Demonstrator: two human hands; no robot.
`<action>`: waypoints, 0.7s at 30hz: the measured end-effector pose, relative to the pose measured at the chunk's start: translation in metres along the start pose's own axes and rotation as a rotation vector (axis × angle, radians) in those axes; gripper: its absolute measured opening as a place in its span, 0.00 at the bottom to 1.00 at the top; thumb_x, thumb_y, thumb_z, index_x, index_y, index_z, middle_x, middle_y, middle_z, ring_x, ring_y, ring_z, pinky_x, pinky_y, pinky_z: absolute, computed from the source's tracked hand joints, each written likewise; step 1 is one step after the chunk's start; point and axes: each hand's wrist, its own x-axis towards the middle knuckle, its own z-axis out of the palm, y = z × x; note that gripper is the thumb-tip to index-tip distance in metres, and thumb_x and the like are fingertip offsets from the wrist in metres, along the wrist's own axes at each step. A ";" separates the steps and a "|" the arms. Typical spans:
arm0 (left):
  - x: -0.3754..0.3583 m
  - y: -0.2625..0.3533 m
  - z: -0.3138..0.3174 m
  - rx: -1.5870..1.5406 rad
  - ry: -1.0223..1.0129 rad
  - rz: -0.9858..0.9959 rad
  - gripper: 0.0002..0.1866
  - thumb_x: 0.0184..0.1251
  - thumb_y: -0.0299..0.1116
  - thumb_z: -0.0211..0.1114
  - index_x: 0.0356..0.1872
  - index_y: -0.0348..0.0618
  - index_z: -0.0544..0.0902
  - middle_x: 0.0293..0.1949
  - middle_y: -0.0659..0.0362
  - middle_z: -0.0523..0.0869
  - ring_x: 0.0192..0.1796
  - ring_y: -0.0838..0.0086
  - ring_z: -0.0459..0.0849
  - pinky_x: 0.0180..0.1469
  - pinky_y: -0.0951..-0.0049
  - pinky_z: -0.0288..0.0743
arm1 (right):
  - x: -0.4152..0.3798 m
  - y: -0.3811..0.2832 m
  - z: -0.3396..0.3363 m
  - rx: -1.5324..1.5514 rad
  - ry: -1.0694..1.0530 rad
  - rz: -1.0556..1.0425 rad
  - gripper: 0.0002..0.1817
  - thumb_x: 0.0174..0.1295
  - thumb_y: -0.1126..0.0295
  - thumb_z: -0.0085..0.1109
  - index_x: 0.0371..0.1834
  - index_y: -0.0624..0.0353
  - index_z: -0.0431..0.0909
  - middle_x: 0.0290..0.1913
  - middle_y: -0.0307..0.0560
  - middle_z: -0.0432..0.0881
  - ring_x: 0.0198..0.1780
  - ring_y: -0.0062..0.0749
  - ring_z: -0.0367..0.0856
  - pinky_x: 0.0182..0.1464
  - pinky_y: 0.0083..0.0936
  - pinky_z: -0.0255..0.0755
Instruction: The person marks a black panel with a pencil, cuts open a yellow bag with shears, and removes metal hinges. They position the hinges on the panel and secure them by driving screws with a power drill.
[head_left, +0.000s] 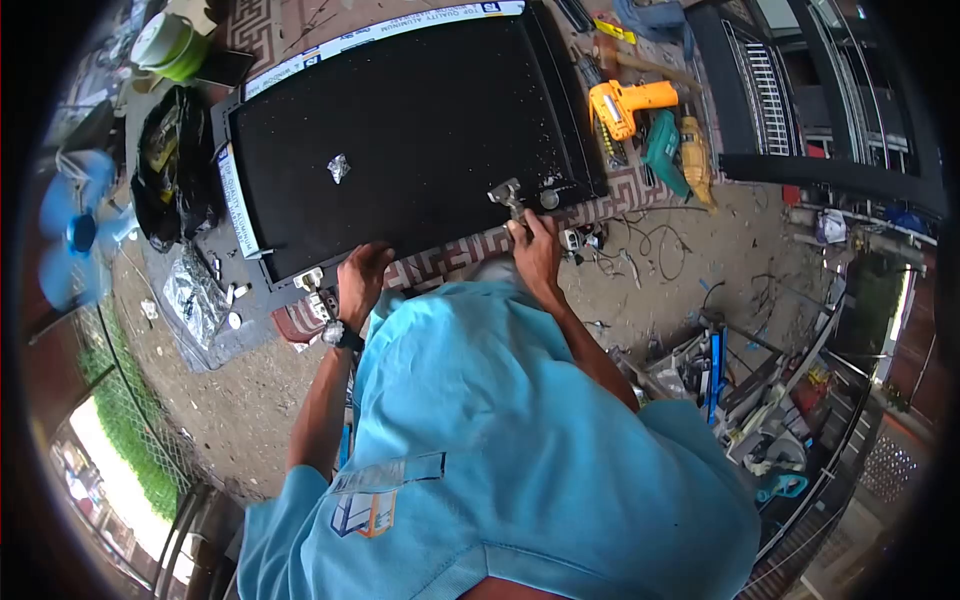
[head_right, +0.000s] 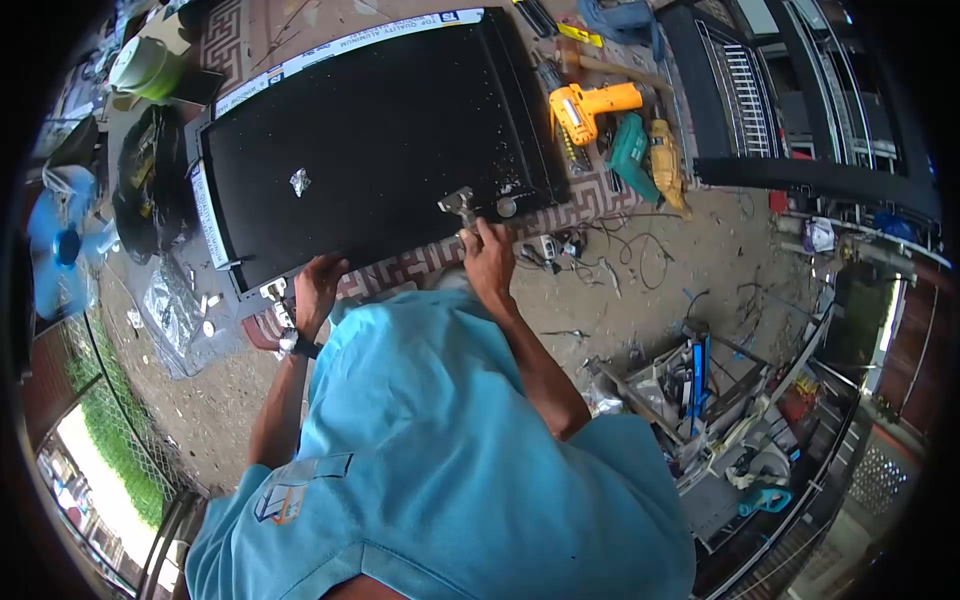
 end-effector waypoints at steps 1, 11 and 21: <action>0.010 0.006 0.003 0.054 -0.112 0.065 0.11 0.64 0.35 0.64 0.41 0.39 0.85 0.34 0.50 0.85 0.35 0.62 0.86 0.40 0.68 0.77 | -0.014 0.013 -0.006 -0.012 0.070 0.094 0.17 0.58 0.63 0.65 0.45 0.64 0.82 0.36 0.51 0.77 0.42 0.46 0.76 0.44 0.38 0.72; 0.075 0.104 0.112 -0.006 -0.597 0.062 0.19 0.66 0.43 0.62 0.41 0.33 0.84 0.29 0.51 0.87 0.33 0.70 0.85 0.37 0.68 0.77 | 0.001 0.047 -0.047 -0.065 0.017 0.127 0.19 0.58 0.66 0.64 0.49 0.68 0.79 0.38 0.57 0.76 0.40 0.51 0.77 0.43 0.39 0.72; 0.028 0.100 0.234 -0.642 -0.362 -0.493 0.32 0.59 0.57 0.68 0.36 0.28 0.84 0.29 0.51 0.84 0.29 0.72 0.83 0.31 0.72 0.79 | 0.035 0.084 -0.045 0.092 -0.346 0.006 0.11 0.55 0.69 0.64 0.34 0.64 0.74 0.34 0.57 0.79 0.37 0.54 0.78 0.40 0.42 0.71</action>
